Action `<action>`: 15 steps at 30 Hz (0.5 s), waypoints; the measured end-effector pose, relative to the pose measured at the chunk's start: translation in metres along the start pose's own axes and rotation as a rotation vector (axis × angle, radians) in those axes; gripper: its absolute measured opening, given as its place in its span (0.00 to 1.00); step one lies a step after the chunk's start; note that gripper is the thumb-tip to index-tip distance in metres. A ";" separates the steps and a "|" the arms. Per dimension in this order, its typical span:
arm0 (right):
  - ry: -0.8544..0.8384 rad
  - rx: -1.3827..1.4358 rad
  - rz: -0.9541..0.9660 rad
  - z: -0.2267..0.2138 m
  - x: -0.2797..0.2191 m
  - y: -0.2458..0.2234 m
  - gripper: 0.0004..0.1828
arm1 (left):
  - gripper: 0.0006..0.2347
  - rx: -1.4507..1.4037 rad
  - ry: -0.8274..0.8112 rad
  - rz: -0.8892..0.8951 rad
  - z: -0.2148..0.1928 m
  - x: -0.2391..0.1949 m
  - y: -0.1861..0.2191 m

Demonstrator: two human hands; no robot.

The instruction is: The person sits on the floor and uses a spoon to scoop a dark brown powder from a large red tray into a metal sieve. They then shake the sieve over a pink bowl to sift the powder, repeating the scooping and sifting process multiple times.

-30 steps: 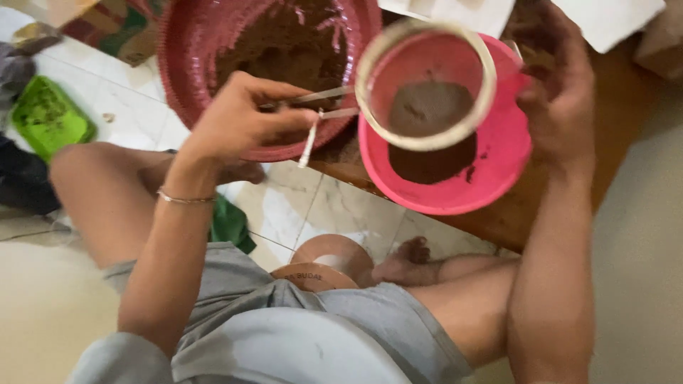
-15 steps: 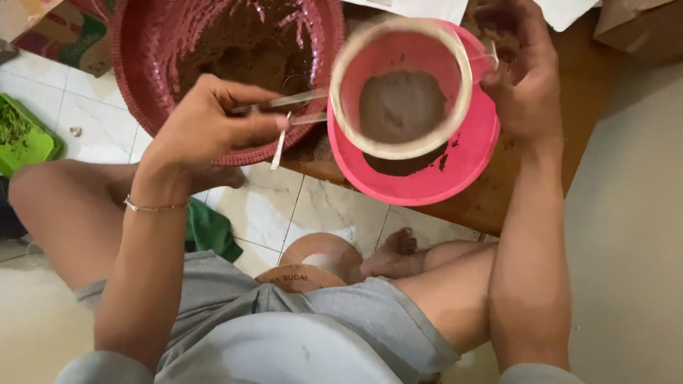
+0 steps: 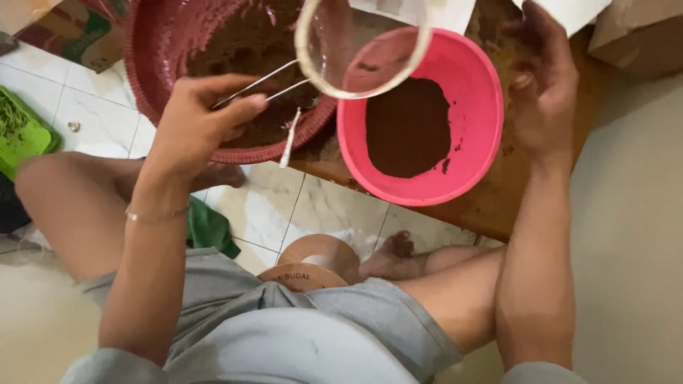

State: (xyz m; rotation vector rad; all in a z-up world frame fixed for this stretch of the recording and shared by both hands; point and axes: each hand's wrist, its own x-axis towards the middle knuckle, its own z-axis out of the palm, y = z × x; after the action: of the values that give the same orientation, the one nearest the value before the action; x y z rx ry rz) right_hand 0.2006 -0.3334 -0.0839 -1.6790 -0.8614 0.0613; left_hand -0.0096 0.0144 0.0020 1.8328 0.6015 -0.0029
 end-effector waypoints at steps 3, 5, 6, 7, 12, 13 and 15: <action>0.087 -0.246 -0.115 0.025 0.002 -0.041 0.15 | 0.12 -0.060 0.093 -0.025 -0.033 -0.022 -0.037; 0.024 -0.089 -0.025 0.061 -0.018 -0.050 0.17 | 0.12 -0.105 0.159 0.049 -0.056 -0.028 -0.087; -0.038 0.067 0.082 0.079 -0.028 -0.052 0.24 | 0.12 -0.141 0.212 0.116 -0.067 -0.031 -0.114; -0.053 0.068 0.073 0.106 -0.033 -0.062 0.24 | 0.12 -0.148 0.227 0.116 -0.070 -0.037 -0.126; -0.544 -0.004 0.553 0.217 -0.068 -0.058 0.31 | 0.09 -0.154 0.422 0.163 -0.067 -0.059 -0.163; -0.549 -0.009 0.545 0.227 -0.066 -0.052 0.31 | 0.09 -0.158 0.430 0.167 -0.065 -0.059 -0.178; -0.467 0.106 0.925 0.247 -0.062 -0.040 0.28 | 0.10 -0.105 0.459 0.220 -0.063 -0.056 -0.208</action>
State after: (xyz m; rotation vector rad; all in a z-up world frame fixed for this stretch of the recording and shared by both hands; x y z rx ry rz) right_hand 0.0192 -0.1625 -0.1504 -1.8590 -0.3257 1.1403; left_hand -0.1601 0.0937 -0.1443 1.7952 0.6962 0.5998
